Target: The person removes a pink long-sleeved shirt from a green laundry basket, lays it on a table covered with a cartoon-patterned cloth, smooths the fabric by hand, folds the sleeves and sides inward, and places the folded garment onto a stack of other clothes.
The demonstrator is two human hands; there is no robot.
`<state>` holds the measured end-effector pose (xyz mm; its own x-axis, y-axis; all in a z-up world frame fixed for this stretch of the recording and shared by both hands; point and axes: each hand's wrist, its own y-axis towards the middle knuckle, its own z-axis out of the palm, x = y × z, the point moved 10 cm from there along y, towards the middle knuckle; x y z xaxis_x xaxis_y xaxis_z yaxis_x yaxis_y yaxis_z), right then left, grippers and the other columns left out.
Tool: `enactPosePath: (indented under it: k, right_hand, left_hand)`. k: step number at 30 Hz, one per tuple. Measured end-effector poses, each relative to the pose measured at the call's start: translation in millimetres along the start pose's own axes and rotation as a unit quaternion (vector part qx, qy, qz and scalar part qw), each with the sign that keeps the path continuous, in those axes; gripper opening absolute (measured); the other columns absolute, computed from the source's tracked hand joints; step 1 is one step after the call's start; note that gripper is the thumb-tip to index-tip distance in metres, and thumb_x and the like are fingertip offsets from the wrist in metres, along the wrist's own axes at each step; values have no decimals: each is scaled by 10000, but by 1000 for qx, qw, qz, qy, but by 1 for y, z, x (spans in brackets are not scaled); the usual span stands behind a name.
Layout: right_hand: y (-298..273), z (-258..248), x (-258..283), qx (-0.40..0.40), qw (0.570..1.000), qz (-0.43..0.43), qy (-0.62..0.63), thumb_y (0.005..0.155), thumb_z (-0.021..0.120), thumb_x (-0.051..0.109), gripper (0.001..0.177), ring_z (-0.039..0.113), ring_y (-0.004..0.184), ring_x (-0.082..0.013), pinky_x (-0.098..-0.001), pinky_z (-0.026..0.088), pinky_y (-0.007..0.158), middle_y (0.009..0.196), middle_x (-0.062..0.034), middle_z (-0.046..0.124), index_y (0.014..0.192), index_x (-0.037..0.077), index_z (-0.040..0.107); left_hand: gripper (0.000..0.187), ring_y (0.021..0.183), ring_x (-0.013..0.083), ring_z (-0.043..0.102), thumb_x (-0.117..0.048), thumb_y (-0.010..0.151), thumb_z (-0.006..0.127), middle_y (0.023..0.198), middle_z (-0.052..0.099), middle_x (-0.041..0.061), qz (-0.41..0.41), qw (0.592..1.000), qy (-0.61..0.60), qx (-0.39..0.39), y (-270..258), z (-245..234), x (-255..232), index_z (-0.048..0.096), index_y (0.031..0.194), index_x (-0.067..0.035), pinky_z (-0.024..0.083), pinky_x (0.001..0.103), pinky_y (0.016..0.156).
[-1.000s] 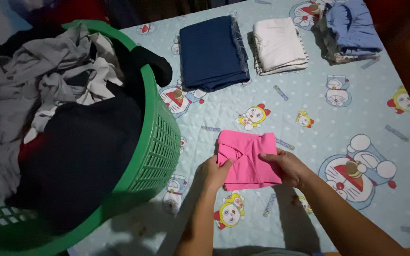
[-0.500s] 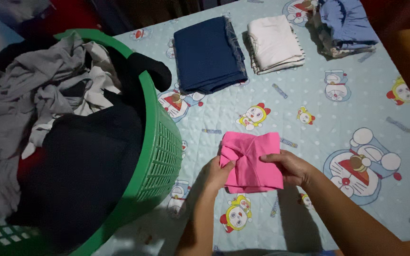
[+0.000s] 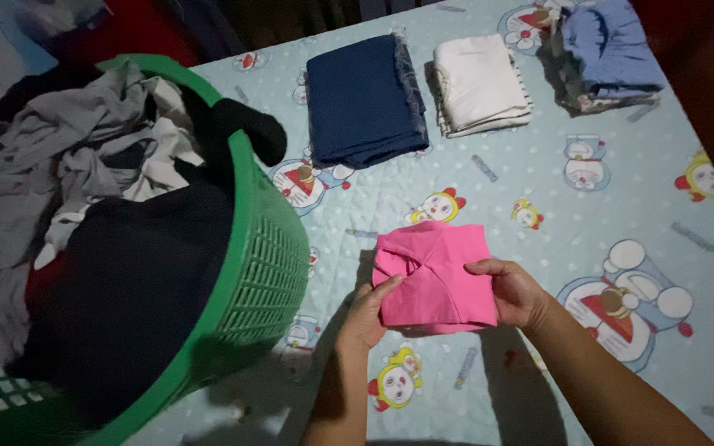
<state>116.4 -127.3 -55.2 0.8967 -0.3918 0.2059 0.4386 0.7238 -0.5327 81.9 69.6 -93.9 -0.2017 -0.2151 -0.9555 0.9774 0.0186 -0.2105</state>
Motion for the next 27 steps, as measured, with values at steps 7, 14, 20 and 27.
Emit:
enactPosePath:
  k: [7, 14, 20, 27]
  right_hand:
    - [-21, -22, 33, 47, 998, 11, 38, 895, 608, 144, 471, 698, 1109, -348, -510, 521, 1005, 1242, -241, 692, 1316, -61, 555]
    - [-54, -56, 83, 22, 998, 41, 36, 885, 619, 127, 484, 718, 1072, -342, -500, 556, 973, 1213, -250, 702, 1318, -76, 544]
    - [-88, -70, 144, -46, 997, 39, -51, 859, 641, 151, 517, 736, 1021, -317, -470, 607, 901, 1184, -235, 714, 1318, -67, 545]
    - [-117, -73, 239, -91, 965, -71, -237, 851, 648, 99, 545, 739, 1016, -211, -407, 616, 866, 1204, -101, 710, 1386, 103, 541]
  left_hand:
    - [618, 1118, 193, 662, -225, 819, 900, 1190, 681, 15, -184, 908, -373, 45, 21, 58, 79, 576, 1341, -162, 575, 414, 902]
    - [794, 1153, 221, 685, -88, 716, 909, 1261, 687, 68, -180, 938, -274, 114, 53, 109, 42, 538, 1417, -68, 584, 413, 992]
    - [821, 1205, 213, 645, 19, 715, 820, 1319, 660, 67, -159, 961, -176, 144, 87, 181, -20, 500, 1468, -56, 567, 399, 998]
    - [736, 1198, 229, 658, 25, 745, 803, 1303, 681, 96, -142, 973, -142, 112, 145, 228, -29, 536, 1429, -36, 557, 398, 1012]
